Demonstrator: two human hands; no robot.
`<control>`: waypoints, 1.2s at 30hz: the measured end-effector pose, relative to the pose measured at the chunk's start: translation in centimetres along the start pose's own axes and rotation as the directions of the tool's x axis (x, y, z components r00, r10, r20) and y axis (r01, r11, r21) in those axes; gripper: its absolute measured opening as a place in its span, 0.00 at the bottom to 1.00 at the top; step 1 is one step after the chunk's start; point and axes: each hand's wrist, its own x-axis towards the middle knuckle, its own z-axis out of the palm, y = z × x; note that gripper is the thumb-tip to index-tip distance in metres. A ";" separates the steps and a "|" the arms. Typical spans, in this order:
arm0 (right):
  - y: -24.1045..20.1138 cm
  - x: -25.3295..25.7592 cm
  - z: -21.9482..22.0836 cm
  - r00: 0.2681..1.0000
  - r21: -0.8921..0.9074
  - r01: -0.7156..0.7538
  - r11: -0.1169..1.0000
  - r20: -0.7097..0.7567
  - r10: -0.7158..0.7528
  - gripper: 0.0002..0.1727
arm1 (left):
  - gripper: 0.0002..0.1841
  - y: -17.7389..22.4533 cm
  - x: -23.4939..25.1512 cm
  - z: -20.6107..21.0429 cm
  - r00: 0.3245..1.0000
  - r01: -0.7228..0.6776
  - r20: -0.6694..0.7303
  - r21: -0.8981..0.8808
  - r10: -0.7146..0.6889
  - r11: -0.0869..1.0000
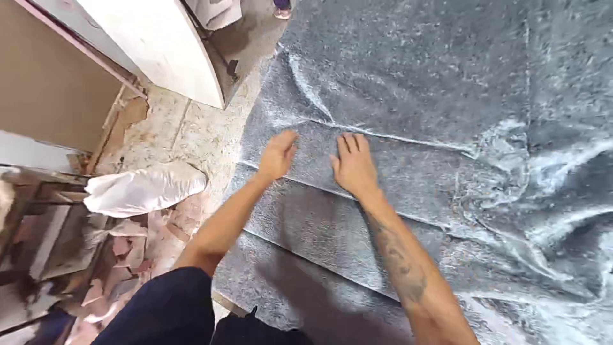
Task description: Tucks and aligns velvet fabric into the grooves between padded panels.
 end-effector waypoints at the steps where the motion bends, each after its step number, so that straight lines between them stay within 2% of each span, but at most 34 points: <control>1: -2.1 2.1 1.8 1.000 -0.018 0.024 1.000 0.007 -0.024 0.36 | 0.27 -4.1 -0.3 -1.5 0.999 0.030 0.017 0.027 -0.030 0.999; 3: -6.6 6.8 4.7 1.000 -0.035 0.007 0.999 0.028 -0.006 0.38 | 0.30 -10.6 1.2 -3.5 0.996 0.092 0.003 0.058 -0.092 0.994; 4: -8.6 8.7 5.8 0.999 -0.033 -0.006 0.999 0.038 0.008 0.37 | 0.32 -12.8 2.1 -3.9 0.983 0.182 -0.038 -0.010 -0.182 0.983; 5: -9.9 10.5 6.8 0.999 -0.043 -0.014 0.999 0.035 0.016 0.37 | 0.33 -14.7 3.2 -3.9 0.943 0.299 -0.091 -0.189 -0.319 0.936; 6: -10.5 11.7 7.4 1.000 -0.039 -0.016 0.999 0.022 0.016 0.36 | 0.35 -16.1 4.4 -3.7 0.862 0.412 -0.094 -0.440 -0.497 0.798; 7: -10.8 12.4 7.8 1.000 -0.024 -0.013 1.000 0.002 0.013 0.36 | 0.37 -17.6 5.5 -3.5 0.765 0.478 -0.002 -0.669 -0.645 0.569; 8: -10.5 12.8 7.8 1.000 -0.018 -0.006 1.000 -0.004 0.006 0.35 | 0.39 -18.6 6.4 -3.4 0.698 0.528 0.174 -0.780 -0.695 0.335; 9: -10.1 12.9 7.7 1.000 -0.020 0.004 1.000 -0.012 -0.005 0.33 | 0.42 -19.1 6.9 -3.2 0.689 0.568 0.327 -0.797 -0.647 0.202; 10: -9.6 12.9 7.7 1.000 -0.038 -0.001 0.999 -0.026 0.000 0.31 | 0.43 -19.3 7.3 -2.8 0.729 0.584 0.414 -0.792 -0.544 0.180; 12: -9.2 13.3 7.5 0.998 -0.085 -0.019 0.996 -0.055 0.015 0.27 | 0.35 -19.7 9.3 -3.1 0.850 0.505 0.405 -0.807 -0.336 0.305; 13: -9.5 13.5 7.4 0.998 -0.108 -0.029 0.994 -0.066 0.022 0.27 | 0.30 -20.1 10.2 -3.5 0.883 0.463 0.379 -0.804 -0.278 0.373; 16: -12.7 14.1 8.4 0.994 -0.182 -0.098 0.978 -0.071 0.086 0.28 | 0.28 -22.6 11.4 -5.3 0.900 0.432 0.364 -0.818 -0.239 0.380; 18: -16.3 15.3 10.1 0.989 -0.177 -0.135 0.975 -0.078 0.122 0.29 | 0.24 -25.6 11.8 -6.2 0.942 0.308 0.232 -0.886 -0.241 0.348; 20: -19.0 17.1 12.3 0.990 -0.143 -0.131 0.981 -0.065 0.123 0.30 | 0.17 -30.3 11.2 -5.7 0.944 0.168 0.043 -0.917 -0.328 0.362; 22: -20.5 18.2 13.2 0.981 -0.126 -0.196 0.973 -0.023 0.195 0.32 | 0.16 -33.7 9.7 -4.0 0.937 0.162 0.019 -0.908 -0.348 0.386; 23: -21.1 18.6 13.1 0.975 -0.128 -0.224 0.966 -0.024 0.223 0.31 | 0.18 -34.3 9.2 -3.6 0.936 0.202 0.069 -0.909 -0.346 0.366; 24: -21.7 19.2 12.8 0.969 -0.133 -0.247 0.960 -0.044 0.243 0.30 | 0.21 -34.3 9.1 -3.5 0.929 0.260 0.155 -0.920 -0.336 0.293; 25: -22.3 19.6 12.5 0.961 -0.146 -0.275 0.950 -0.049 0.271 0.29 | 0.28 -33.9 8.8 -3.8 0.909 0.358 0.298 -0.917 -0.290 0.179; 26: -22.6 20.1 12.5 0.955 -0.172 -0.298 0.939 -0.054 0.293 0.30 | 0.35 -33.4 8.7 -4.4 0.869 0.479 0.462 -0.876 -0.179 0.065; 27: -22.6 20.6 12.8 0.949 -0.192 -0.316 0.929 -0.046 0.313 0.33 | 0.38 -32.8 8.7 -4.7 0.827 0.561 0.559 -0.828 -0.058 0.025; 28: -22.4 20.9 13.3 0.943 -0.196 -0.330 0.923 -0.019 0.333 0.35 | 0.35 -32.3 8.7 -4.7 0.811 0.584 0.585 -0.811 0.020 0.050; 29: -22.0 21.2 13.7 0.938 -0.183 -0.338 0.923 0.013 0.347 0.37 | 0.29 -31.8 9.0 -4.3 0.835 0.546 0.550 -0.832 0.023 0.094; 32: -22.1 20.3 13.8 0.929 -0.119 -0.360 0.925 0.050 0.367 0.35 | 0.22 -31.6 9.1 -1.2 0.905 0.423 0.378 -0.843 -0.194 0.332; 34: -22.2 21.3 12.0 0.930 -0.071 -0.360 0.930 0.049 0.364 0.31 | 0.22 -32.0 9.0 -2.4 0.897 0.407 0.241 -0.777 -0.371 0.480; 35: -22.4 20.6 11.1 0.922 -0.021 -0.385 0.923 0.033 0.386 0.28 | 0.24 -31.9 8.0 -4.1 0.901 0.387 0.164 -0.722 -0.402 0.573; 36: -21.9 19.2 10.0 0.900 0.004 -0.433 0.902 -0.046 0.432 0.25 | 0.25 -31.0 7.2 -6.3 0.936 0.301 0.066 -0.663 -0.347 0.686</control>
